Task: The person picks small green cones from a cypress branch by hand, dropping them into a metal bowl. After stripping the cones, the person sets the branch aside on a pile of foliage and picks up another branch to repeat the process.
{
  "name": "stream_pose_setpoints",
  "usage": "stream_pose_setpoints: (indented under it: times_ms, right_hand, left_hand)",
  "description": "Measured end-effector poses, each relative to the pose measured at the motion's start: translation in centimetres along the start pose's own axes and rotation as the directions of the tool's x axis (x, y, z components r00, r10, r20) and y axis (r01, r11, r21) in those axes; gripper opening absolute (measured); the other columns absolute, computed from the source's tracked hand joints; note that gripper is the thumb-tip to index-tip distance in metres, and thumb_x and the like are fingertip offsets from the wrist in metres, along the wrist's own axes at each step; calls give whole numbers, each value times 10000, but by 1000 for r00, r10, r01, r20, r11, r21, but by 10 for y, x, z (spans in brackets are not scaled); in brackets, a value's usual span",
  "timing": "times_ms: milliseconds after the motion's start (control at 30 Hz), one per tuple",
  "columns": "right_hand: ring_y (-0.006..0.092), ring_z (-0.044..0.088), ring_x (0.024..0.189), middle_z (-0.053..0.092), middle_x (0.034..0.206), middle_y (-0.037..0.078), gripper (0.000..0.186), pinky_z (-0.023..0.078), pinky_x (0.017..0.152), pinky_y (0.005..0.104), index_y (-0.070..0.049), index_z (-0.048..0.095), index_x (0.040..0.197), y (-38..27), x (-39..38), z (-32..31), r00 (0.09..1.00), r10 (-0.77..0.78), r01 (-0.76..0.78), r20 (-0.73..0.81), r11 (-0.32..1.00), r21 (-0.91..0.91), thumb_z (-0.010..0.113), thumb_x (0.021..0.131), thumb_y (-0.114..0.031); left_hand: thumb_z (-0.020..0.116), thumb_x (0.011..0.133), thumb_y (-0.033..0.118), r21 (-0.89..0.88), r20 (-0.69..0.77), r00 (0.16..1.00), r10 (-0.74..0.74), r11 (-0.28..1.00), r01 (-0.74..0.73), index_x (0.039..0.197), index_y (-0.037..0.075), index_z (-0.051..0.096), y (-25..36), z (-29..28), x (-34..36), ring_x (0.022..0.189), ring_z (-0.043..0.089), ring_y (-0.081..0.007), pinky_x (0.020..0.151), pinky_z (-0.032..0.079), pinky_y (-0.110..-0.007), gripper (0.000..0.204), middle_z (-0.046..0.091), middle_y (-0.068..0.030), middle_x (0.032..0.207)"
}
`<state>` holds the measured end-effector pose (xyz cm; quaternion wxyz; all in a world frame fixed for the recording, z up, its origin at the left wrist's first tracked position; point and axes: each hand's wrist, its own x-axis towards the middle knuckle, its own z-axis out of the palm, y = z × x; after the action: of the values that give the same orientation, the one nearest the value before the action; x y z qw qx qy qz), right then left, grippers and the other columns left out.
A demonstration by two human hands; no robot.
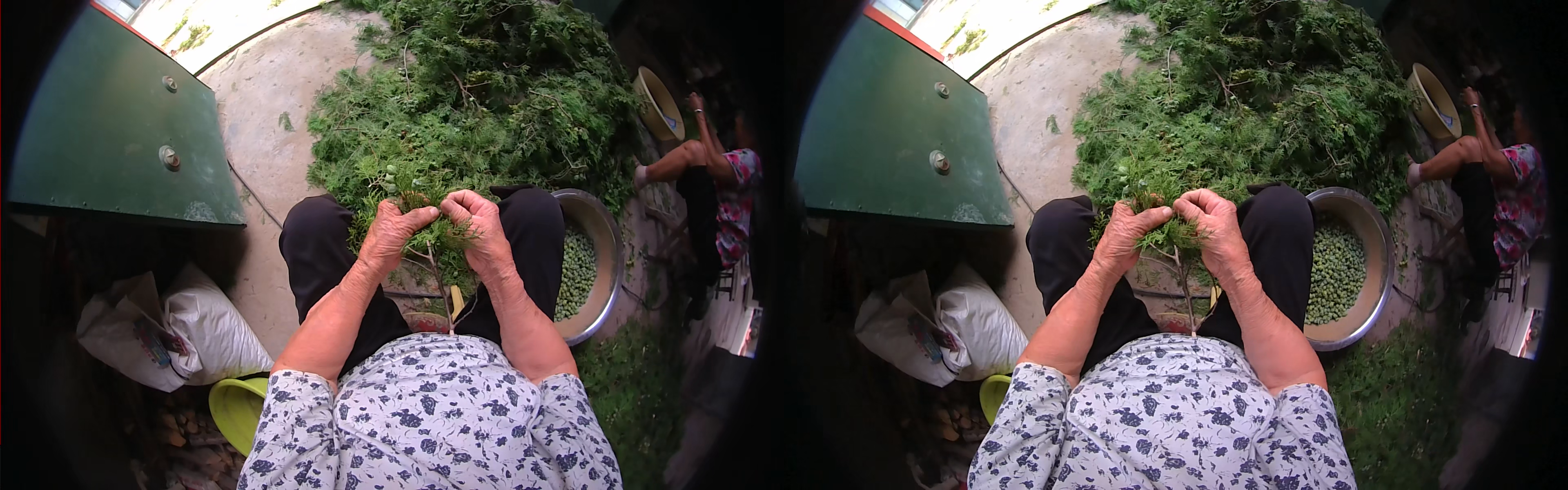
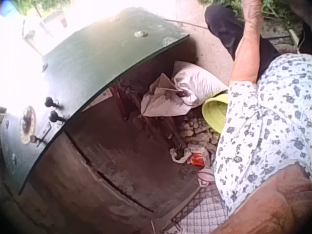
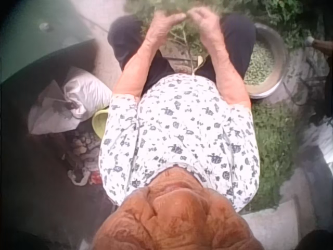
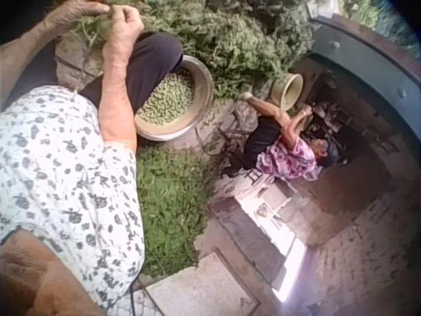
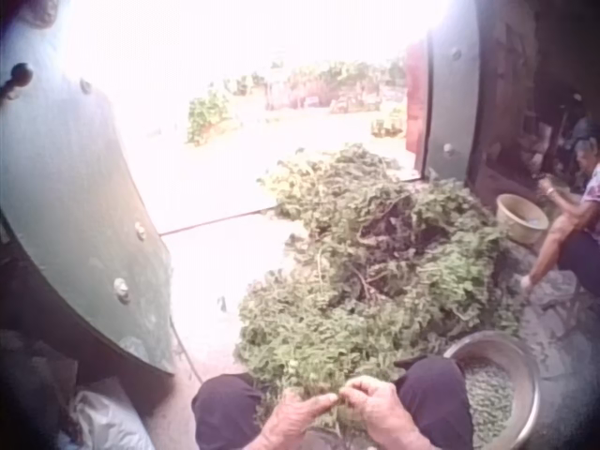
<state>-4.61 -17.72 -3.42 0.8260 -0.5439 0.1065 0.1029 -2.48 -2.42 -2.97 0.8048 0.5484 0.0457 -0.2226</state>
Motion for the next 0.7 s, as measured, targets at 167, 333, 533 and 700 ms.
stream_pose_setpoints:
  times_ms: [167, 333, 533, 700]
  right_hand:
    - [81, 526, 681, 571, 787, 1, 135, 423, 606, 211, -43, 576, 887, 1, 2, -10, 989, 147, -147, 20, 953, 264, 610, 845, -167]
    - [108, 559, 726, 589, 845, 40, 142, 436, 599, 226, -45, 551, 917, -18, 0, -3, 995, 58, -26, -76, 928, 372, 576, 867, -175]
    - [70, 546, 664, 580, 819, 15, 203, 404, 532, 179, -37, 551, 945, -18, 0, 0, 982, -187, 188, -25, 978, 87, 663, 805, -133]
    - [48, 494, 649, 544, 778, -24, 241, 422, 609, 177, -23, 589, 915, -22, -9, 16, 959, -285, 282, 11, 942, -180, 727, 740, -116]
  left_hand:
    - [687, 747, 118, -44, 28, 999, -40, 998, 41, 902, 34, 647, 5, 1, -1, 708, 552, -65, 671, 448, -240, 181, 632, 17, 807]
    - [665, 767, 172, 118, 3, 1000, 11, 993, -11, 864, 22, 636, -9, -7, 5, 640, 499, -60, 609, 426, -255, 181, 595, 40, 741]
    - [623, 713, 187, 636, -47, 995, 92, 771, -41, 809, -57, 568, -17, -11, 9, 558, 514, -169, 547, 432, -335, 267, 548, -120, 602]
    - [593, 746, 179, 730, -47, 984, 171, 679, -83, 806, -45, 549, -25, -12, 12, 568, 510, -220, 535, 423, -353, 236, 540, -138, 612]
